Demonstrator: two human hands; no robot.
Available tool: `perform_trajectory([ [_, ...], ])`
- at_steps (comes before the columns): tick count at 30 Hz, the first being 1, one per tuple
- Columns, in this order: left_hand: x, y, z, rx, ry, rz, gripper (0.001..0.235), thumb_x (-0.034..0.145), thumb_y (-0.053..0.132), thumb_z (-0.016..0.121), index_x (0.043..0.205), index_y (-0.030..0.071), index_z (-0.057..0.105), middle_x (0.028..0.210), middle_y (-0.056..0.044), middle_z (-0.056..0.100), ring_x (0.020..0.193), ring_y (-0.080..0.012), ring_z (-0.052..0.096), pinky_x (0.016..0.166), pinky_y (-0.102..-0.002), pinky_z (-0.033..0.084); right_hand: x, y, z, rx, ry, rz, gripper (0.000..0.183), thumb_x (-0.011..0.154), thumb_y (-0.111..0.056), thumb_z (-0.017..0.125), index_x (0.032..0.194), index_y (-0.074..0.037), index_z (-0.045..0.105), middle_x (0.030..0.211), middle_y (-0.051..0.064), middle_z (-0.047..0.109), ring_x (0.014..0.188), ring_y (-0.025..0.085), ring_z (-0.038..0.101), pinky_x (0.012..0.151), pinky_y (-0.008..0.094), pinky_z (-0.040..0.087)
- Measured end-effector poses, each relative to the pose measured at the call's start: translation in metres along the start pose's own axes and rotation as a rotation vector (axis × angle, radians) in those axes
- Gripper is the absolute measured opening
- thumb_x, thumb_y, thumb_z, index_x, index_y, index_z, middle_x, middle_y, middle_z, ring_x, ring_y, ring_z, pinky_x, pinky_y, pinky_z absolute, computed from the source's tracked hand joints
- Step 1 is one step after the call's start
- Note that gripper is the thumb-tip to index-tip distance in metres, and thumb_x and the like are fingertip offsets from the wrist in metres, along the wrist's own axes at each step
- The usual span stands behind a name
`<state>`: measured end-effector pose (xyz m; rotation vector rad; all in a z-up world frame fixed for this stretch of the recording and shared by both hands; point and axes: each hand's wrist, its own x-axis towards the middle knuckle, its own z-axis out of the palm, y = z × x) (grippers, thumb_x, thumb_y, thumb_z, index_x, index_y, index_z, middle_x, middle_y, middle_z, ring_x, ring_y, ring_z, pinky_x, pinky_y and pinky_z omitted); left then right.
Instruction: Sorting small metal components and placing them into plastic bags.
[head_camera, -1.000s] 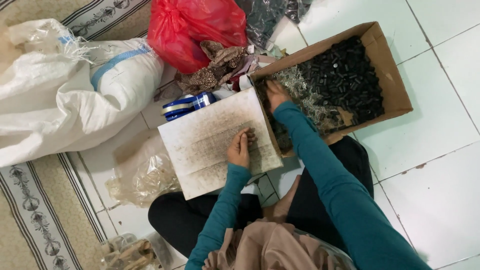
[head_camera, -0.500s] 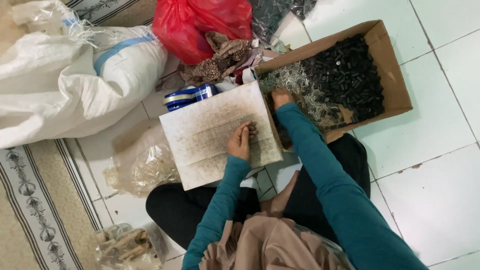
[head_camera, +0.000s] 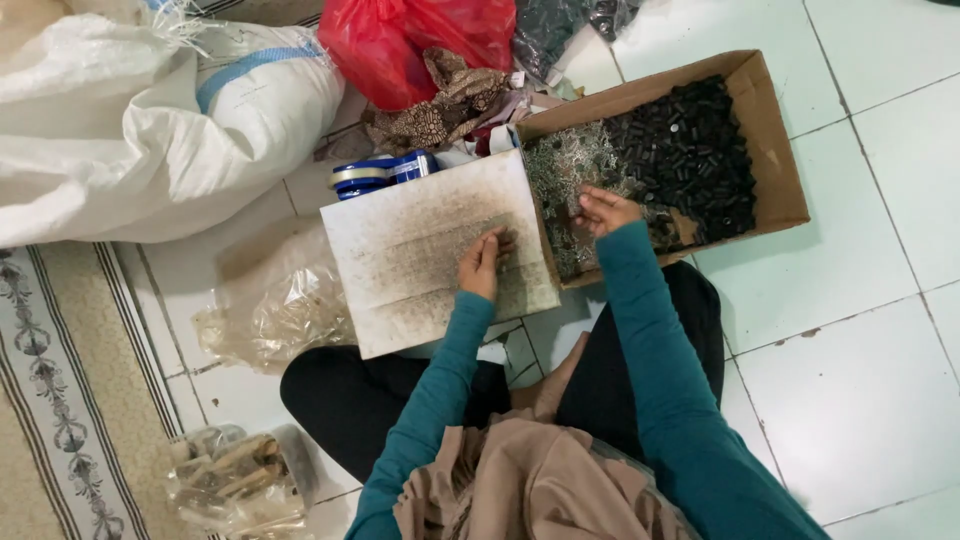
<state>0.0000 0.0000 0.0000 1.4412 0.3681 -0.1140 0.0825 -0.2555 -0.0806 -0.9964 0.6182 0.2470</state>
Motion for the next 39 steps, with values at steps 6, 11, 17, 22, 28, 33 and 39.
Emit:
perform_trajectory([
  [6,-0.024,0.049,0.032,-0.385,-0.05,-0.248,0.041,0.114,0.024,0.046,0.143,-0.002,0.058,0.143,-0.032,0.055,0.138,-0.046,0.05,0.121,-0.057,0.043,-0.067,0.006,0.028,-0.022,-0.075,0.028,0.043,0.085,0.001,0.086,0.125,0.001,0.07,0.124,0.023,0.069,0.095,0.03,0.075,0.073,0.043,0.069],
  [11,-0.037,0.048,0.026,-0.702,-0.183,-0.431,0.059,0.11,0.046,0.046,0.156,0.01,0.048,0.157,-0.016,0.045,0.141,-0.0282,0.048,0.119,-0.041,0.044,-0.14,-0.012,0.064,-0.217,-0.234,-0.064,0.034,0.092,0.008,0.069,0.126,0.001,0.071,0.099,0.014,0.072,0.088,0.038,0.076,0.073,0.044,0.07],
  [17,-0.058,0.045,0.007,-0.802,-0.224,-0.472,0.059,0.101,0.048,0.063,0.149,0.014,0.058,0.143,-0.005,0.063,0.121,-0.0159,0.067,0.107,-0.031,0.055,-0.172,-0.018,0.072,-0.375,-0.326,-0.164,0.039,0.093,0.013,0.064,0.129,-0.001,0.071,0.099,0.014,0.067,0.091,0.038,0.075,0.077,0.042,0.068],
  [22,-0.084,0.052,0.0,-0.775,-0.23,-0.38,0.05,0.1,0.019,0.069,0.148,0.01,0.058,0.143,-0.014,0.062,0.119,-0.0244,0.069,0.105,-0.035,0.057,-0.181,-0.005,0.065,-0.429,-0.39,-0.275,0.038,0.088,0.013,0.073,0.126,0.005,0.071,0.097,0.025,0.072,0.081,0.037,0.076,0.065,0.041,0.068],
  [28,-0.101,0.04,-0.01,-0.783,-0.195,-0.296,0.05,0.098,-0.004,0.065,0.147,0.005,0.058,0.14,-0.019,0.063,0.117,-0.0285,0.07,0.102,-0.036,0.061,-0.192,0.009,0.071,-0.354,-0.358,-0.225,0.031,0.092,0.008,0.072,0.124,0.007,0.071,0.093,0.027,0.074,0.074,0.03,0.077,0.065,0.036,0.068],
  [33,-0.1,0.045,-0.026,-0.921,-0.154,-0.36,0.048,0.095,-0.007,0.058,0.143,0.002,0.061,0.14,-0.02,0.063,0.112,-0.0318,0.073,0.098,-0.036,0.064,-0.195,0.019,0.08,-0.202,-0.346,-0.138,0.032,0.094,0.012,0.065,0.125,0.009,0.068,0.106,0.03,0.073,0.086,0.034,0.077,0.073,0.042,0.07],
  [39,-0.093,0.031,-0.043,-1.124,-0.103,-0.464,0.043,0.093,-0.001,0.057,0.135,0.001,0.066,0.135,-0.025,0.065,0.115,-0.0398,0.07,0.104,-0.044,0.06,-0.191,0.026,0.094,-0.154,-0.356,-0.06,0.034,0.092,0.016,0.059,0.125,0.011,0.067,0.115,0.03,0.071,0.095,0.036,0.076,0.083,0.047,0.069],
])
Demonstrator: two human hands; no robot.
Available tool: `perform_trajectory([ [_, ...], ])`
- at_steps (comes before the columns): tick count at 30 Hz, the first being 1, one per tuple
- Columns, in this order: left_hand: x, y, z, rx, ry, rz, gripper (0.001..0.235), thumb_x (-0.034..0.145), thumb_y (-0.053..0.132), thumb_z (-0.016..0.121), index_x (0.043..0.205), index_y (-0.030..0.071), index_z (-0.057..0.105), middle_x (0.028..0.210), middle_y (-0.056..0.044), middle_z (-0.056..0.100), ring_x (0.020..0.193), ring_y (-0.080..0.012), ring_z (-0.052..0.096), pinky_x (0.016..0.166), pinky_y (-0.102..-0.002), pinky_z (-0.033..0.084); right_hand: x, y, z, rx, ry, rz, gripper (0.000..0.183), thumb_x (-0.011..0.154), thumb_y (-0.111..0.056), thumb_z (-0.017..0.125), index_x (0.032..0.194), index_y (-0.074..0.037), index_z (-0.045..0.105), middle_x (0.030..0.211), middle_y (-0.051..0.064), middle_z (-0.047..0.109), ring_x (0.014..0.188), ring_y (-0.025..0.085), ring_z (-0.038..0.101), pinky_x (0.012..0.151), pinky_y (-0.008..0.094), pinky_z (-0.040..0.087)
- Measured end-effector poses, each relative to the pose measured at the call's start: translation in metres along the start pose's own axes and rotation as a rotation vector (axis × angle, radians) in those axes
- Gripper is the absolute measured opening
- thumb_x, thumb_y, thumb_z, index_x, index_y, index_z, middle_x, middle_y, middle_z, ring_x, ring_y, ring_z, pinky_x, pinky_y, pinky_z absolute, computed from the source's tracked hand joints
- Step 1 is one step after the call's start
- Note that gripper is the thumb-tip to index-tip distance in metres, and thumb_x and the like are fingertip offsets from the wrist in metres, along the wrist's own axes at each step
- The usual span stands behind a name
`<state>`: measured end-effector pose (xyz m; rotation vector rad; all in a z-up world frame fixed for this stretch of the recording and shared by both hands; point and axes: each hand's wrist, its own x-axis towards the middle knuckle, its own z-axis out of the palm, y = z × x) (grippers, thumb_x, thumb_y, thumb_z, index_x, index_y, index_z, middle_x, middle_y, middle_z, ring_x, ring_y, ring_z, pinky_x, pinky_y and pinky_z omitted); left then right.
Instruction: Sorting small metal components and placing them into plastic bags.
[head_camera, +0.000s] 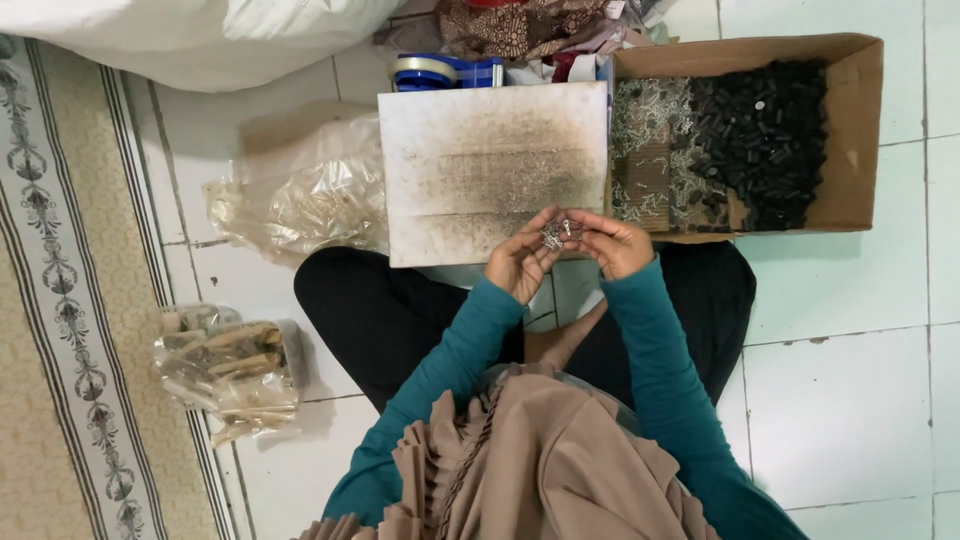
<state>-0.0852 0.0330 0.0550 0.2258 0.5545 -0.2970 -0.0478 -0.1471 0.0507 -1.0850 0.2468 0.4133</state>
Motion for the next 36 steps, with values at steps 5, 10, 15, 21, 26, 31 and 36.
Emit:
perform_trajectory([
  [5,0.006,0.028,-0.018,-0.009,0.059,0.132,0.047,0.097,0.009,0.057,0.143,0.002,0.061,0.143,-0.025,0.059,0.119,-0.0371,0.069,0.107,-0.043,0.059,0.038,0.029,0.024,-0.088,-0.043,0.025,0.033,0.093,0.009,0.068,0.126,0.008,0.068,0.116,0.028,0.072,0.088,0.03,0.077,0.074,0.035,0.068],
  [10,0.006,0.076,-0.015,0.039,0.112,0.283,0.046,0.099,0.018,0.063,0.143,0.004,0.061,0.144,-0.021,0.06,0.119,-0.0344,0.067,0.108,-0.042,0.058,0.088,0.052,0.073,-0.137,-0.084,0.043,0.03,0.091,0.008,0.073,0.122,0.006,0.071,0.112,0.029,0.073,0.086,0.034,0.077,0.07,0.035,0.068],
  [15,-0.004,0.102,0.003,0.273,0.203,0.418,0.051,0.107,0.032,0.056,0.152,0.008,0.052,0.161,-0.017,0.042,0.152,-0.0352,0.036,0.129,-0.045,0.029,0.098,0.051,0.117,-0.295,-0.079,0.083,0.03,0.087,0.001,0.083,0.116,-0.006,0.079,0.106,0.022,0.076,0.081,0.029,0.079,0.062,0.034,0.07],
  [21,-0.01,0.107,0.001,0.493,0.263,0.477,0.057,0.114,0.042,0.041,0.162,0.013,0.035,0.171,-0.016,0.02,0.16,-0.0353,0.007,0.13,-0.054,0.002,0.111,0.071,0.096,-0.332,-0.048,0.121,0.029,0.088,-0.002,0.078,0.118,-0.003,0.076,0.093,0.022,0.076,0.068,0.022,0.076,0.057,0.03,0.065],
  [26,-0.016,0.098,0.009,0.489,0.271,0.474,0.048,0.116,0.031,0.037,0.159,0.01,0.041,0.165,-0.021,0.033,0.156,-0.0391,0.025,0.131,-0.052,0.019,0.106,0.079,0.066,-0.226,0.014,0.156,0.032,0.088,0.003,0.075,0.12,0.002,0.074,0.099,0.028,0.074,0.077,0.028,0.077,0.061,0.032,0.066],
  [31,-0.002,0.077,0.003,0.49,0.338,0.464,0.047,0.114,0.033,0.042,0.152,0.007,0.05,0.154,-0.025,0.048,0.144,-0.0397,0.044,0.121,-0.049,0.037,0.102,0.076,0.046,-0.215,-0.024,0.175,0.033,0.089,0.001,0.073,0.122,0.0,0.073,0.09,0.023,0.076,0.065,0.022,0.076,0.056,0.024,0.063],
  [36,0.001,0.081,-0.016,0.418,0.421,0.574,0.044,0.111,0.032,0.05,0.145,0.004,0.059,0.135,-0.024,0.064,0.12,-0.0329,0.064,0.103,-0.041,0.056,0.098,0.079,0.033,-0.108,-0.042,0.189,0.033,0.091,0.006,0.069,0.124,0.005,0.07,0.104,0.026,0.074,0.082,0.028,0.078,0.066,0.031,0.067],
])
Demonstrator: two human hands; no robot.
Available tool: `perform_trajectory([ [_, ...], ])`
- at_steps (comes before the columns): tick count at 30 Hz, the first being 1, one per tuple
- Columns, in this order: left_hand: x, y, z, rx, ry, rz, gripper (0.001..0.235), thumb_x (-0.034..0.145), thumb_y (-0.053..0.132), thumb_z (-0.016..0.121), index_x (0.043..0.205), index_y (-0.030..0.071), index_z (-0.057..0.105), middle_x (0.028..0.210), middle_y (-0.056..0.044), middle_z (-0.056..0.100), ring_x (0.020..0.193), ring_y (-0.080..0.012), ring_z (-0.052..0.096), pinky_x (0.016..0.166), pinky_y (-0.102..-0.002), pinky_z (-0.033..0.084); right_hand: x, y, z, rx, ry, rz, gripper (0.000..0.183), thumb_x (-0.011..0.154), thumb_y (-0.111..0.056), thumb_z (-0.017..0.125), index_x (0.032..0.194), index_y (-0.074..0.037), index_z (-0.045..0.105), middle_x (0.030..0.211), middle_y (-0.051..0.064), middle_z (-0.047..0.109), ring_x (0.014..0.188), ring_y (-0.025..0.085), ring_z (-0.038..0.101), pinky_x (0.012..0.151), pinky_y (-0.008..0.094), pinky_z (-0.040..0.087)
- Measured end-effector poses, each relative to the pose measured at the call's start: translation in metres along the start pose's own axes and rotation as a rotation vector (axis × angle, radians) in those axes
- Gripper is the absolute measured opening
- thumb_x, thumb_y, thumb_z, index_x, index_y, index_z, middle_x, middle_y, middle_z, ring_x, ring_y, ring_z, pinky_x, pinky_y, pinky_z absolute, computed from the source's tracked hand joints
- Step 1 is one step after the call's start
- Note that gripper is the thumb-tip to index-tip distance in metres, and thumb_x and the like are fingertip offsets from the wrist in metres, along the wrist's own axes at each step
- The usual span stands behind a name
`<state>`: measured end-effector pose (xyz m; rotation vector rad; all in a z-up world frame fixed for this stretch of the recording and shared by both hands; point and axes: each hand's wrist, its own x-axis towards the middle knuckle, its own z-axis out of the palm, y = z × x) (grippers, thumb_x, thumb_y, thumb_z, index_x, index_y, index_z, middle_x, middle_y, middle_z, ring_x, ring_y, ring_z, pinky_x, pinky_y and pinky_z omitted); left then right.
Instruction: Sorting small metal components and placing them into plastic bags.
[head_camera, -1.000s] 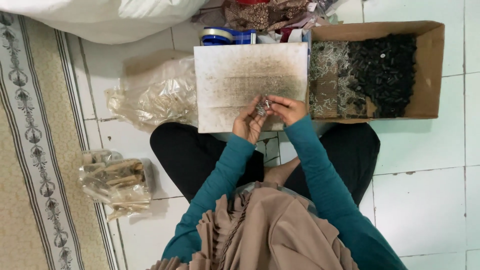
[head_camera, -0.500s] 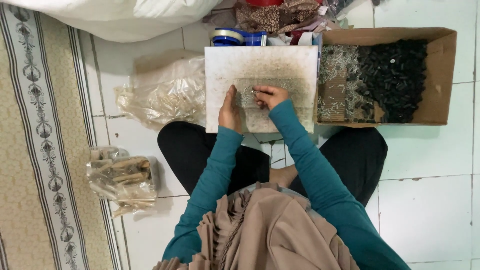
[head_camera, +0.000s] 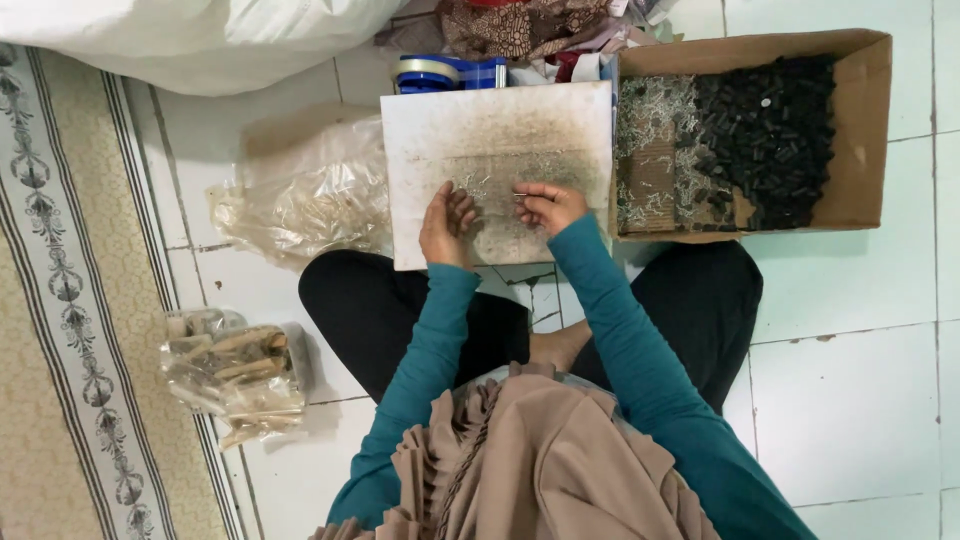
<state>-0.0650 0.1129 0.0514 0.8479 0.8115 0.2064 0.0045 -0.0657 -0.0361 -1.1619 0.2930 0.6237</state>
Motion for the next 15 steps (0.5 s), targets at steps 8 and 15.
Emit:
perform_trajectory([
  [8,-0.001,0.014,-0.026,-0.003,0.064,-0.005,0.042,0.113,0.025,0.042,0.144,0.001,0.058,0.127,-0.025,0.067,0.113,-0.0314,0.067,0.097,-0.038,0.058,-0.011,-0.003,0.024,0.165,-0.035,0.004,0.035,0.088,0.014,0.064,0.123,0.012,0.068,0.115,0.033,0.071,0.091,0.039,0.077,0.076,0.042,0.069],
  [15,-0.022,0.007,-0.009,-0.037,0.004,-0.194,0.051,0.111,0.032,0.045,0.15,0.001,0.051,0.133,-0.022,0.062,0.118,-0.029,0.063,0.098,-0.035,0.056,-0.045,-0.028,0.057,-0.052,-0.102,-0.024,0.034,0.089,0.009,0.063,0.121,0.004,0.074,0.101,0.026,0.076,0.083,0.029,0.079,0.071,0.032,0.07],
])
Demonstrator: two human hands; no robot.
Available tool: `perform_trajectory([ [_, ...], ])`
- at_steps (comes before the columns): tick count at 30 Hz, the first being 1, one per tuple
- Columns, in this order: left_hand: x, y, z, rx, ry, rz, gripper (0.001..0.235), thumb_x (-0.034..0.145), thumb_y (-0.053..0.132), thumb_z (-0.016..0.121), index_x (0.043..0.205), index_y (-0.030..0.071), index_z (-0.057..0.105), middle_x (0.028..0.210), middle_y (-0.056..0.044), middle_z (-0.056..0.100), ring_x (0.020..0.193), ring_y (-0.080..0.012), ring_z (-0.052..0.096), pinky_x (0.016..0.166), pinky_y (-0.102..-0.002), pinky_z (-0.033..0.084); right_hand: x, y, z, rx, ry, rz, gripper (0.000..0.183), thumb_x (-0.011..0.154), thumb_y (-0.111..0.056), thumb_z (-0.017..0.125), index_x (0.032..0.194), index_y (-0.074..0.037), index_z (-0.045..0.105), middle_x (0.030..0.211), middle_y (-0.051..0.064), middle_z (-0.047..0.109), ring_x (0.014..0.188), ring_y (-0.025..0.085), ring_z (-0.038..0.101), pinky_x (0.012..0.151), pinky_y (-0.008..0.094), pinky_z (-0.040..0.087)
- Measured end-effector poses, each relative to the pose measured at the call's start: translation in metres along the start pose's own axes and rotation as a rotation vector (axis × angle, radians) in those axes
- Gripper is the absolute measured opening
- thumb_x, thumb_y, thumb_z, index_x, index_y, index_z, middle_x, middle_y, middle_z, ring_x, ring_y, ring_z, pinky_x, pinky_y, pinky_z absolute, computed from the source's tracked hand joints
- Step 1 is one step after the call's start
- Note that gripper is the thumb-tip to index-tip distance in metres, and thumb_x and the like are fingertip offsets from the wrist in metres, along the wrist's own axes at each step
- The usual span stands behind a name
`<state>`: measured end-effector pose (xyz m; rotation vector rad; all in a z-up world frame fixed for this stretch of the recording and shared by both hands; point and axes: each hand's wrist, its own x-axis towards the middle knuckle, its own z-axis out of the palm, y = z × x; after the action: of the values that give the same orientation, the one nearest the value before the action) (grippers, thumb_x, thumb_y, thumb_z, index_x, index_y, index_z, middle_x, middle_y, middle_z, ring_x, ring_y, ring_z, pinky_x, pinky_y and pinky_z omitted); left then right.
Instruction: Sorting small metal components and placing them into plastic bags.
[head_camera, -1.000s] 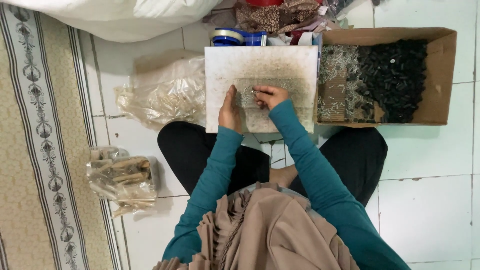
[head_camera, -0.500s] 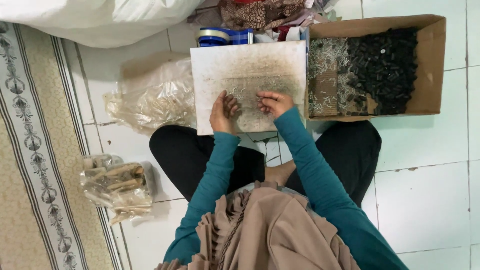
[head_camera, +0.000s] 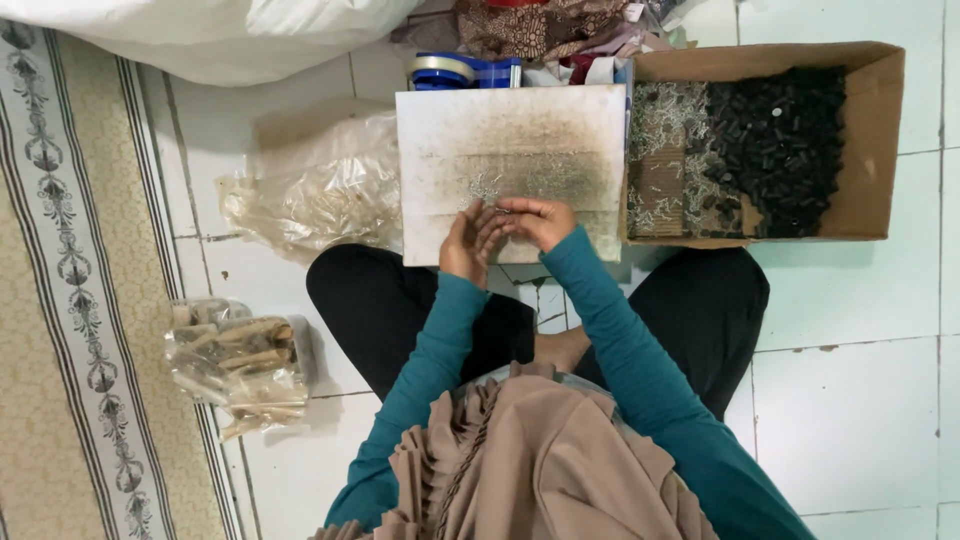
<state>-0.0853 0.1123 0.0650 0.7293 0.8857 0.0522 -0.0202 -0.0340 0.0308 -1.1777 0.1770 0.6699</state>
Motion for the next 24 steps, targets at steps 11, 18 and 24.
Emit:
perform_trajectory([
  [11,0.052,-0.071,-0.004,-0.31,-0.271,-0.221,0.044,0.109,0.027,0.054,0.146,0.002,0.055,0.145,-0.024,0.053,0.136,-0.0381,0.053,0.112,-0.048,0.053,-0.075,-0.051,0.021,-0.65,-0.029,-0.424,0.055,0.09,0.011,0.047,0.131,-0.014,0.074,0.13,0.015,0.072,0.123,0.037,0.065,0.1,0.051,0.058],
  [18,0.045,-0.086,0.044,-0.224,-0.327,-0.324,0.044,0.103,0.023,0.066,0.141,0.002,0.059,0.139,-0.023,0.059,0.129,-0.0346,0.06,0.114,-0.047,0.051,-0.04,-0.07,-0.066,-0.269,0.28,-0.509,0.032,0.095,0.02,0.053,0.114,0.007,0.075,0.104,0.029,0.074,0.095,0.04,0.075,0.076,0.049,0.067],
  [24,0.017,-0.073,0.087,-0.173,-0.43,-0.393,0.053,0.104,0.031,0.063,0.148,0.002,0.055,0.144,-0.025,0.058,0.134,-0.0353,0.059,0.113,-0.045,0.053,0.076,-0.015,-0.23,-0.662,0.593,-0.32,0.029,0.099,-0.003,0.067,0.123,-0.018,0.076,0.116,0.006,0.071,0.105,0.025,0.071,0.088,0.043,0.064],
])
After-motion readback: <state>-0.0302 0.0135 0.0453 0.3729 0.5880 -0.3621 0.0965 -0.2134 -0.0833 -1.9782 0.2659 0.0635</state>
